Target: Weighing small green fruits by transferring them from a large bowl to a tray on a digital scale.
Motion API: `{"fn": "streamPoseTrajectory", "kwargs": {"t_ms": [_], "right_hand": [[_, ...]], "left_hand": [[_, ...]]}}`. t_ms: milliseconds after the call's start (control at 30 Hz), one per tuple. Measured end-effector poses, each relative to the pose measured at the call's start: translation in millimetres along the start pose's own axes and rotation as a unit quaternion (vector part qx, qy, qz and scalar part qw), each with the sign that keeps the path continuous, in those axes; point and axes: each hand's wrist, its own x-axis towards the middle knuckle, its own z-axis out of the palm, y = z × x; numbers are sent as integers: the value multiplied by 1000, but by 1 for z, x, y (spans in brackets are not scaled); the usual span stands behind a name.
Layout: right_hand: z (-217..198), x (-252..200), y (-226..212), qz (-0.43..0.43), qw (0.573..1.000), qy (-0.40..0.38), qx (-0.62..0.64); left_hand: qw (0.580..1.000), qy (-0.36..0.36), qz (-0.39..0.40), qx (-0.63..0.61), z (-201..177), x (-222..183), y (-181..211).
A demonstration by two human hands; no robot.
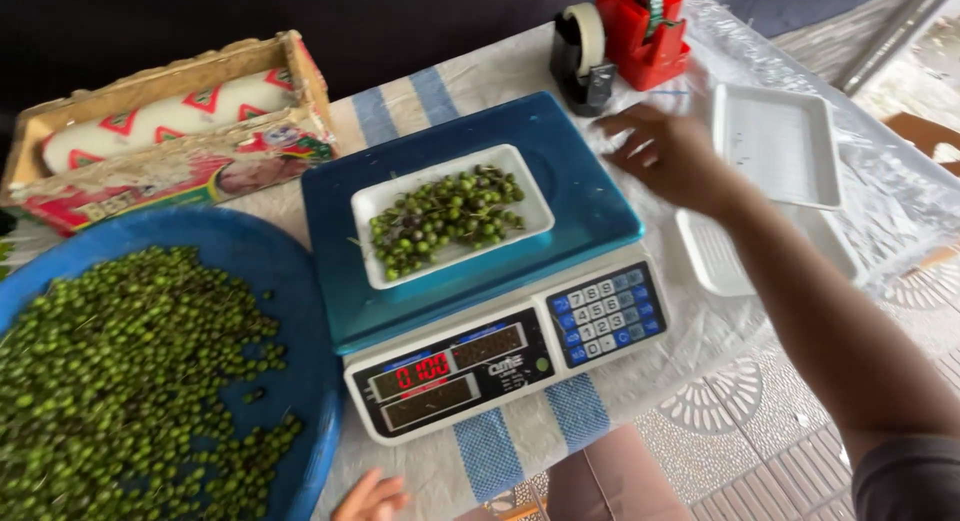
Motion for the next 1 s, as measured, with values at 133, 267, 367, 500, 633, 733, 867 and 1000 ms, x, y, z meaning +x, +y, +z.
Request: {"fn": "streamPoseTrajectory", "kwargs": {"t_ms": [133,267,367,500,633,733,867,1000], "right_hand": [[31,49,-90,-66,983,-151,76],[62,74,-103,-66,969,-229,70],[68,84,-108,-111,965,-223,82],[45,95,-123,-5,943,-331,4],[42,108,-123,-63,962,-266,11],[56,118,-132,-226,955,-185,60],[66,125,-147,-173,943,-275,75],[56,120,-143,-135,960,-244,38]], "left_hand": [[993,105,60,-15,73,-22,12],[921,174,283,204,90,-49,82],[914,195,289,206,98,-62,126],[887,212,342,227,101,-65,143],[871,233,379,208,104,-59,135],[862,237,391,218,105,-61,141],[839,245,437,213,104,-59,144],[821,247,470,210,101,-59,148]]}}
